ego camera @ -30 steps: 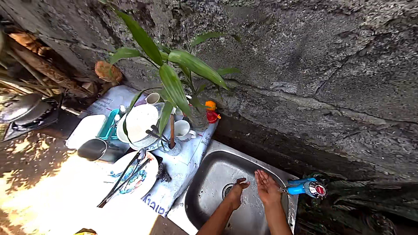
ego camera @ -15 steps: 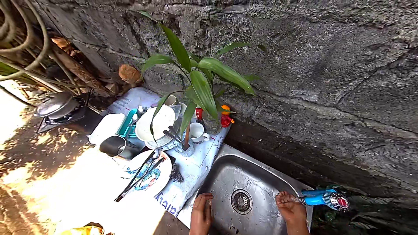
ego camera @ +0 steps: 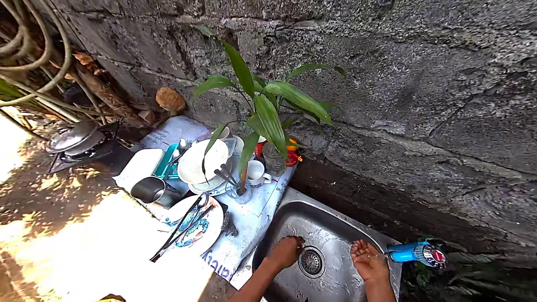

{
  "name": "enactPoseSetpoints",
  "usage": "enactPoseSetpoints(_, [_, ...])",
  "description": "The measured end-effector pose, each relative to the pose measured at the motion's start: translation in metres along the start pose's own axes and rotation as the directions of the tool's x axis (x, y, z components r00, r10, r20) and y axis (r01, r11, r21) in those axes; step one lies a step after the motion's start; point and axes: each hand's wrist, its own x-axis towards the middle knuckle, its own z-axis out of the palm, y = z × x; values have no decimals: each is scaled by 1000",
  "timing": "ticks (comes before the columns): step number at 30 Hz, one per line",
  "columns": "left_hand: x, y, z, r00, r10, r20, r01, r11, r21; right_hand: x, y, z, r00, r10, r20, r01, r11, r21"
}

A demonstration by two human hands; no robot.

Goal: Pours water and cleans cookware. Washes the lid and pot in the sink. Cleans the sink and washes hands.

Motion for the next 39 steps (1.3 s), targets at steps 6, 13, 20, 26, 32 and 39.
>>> enactPoseSetpoints(6, [-43,-10,34,973,-160,-164,130,976,-177,21,53,55,945,194,265,-105,942,-318])
enactPoseSetpoints(13, [-49,-36,46,843,-100,-529,178,979,99,-7,54,91,907,244,343,-83,903,-422])
enactPoseSetpoints(20, [24,-47,35,839,-82,-538,300,894,331,3,0,-25,996,-53,-66,66,976,207])
enactPoseSetpoints(26, [122,-43,5,721,27,-693,297,891,344,8,27,17,999,-4,35,6,999,-52])
enactPoseSetpoints(32, [129,-25,-1,765,307,-566,-148,939,309,-26,48,83,812,191,552,4,943,-333])
enactPoseSetpoints(39, [135,-40,5,647,79,-758,189,947,260,-13,9,8,998,-35,46,28,991,130])
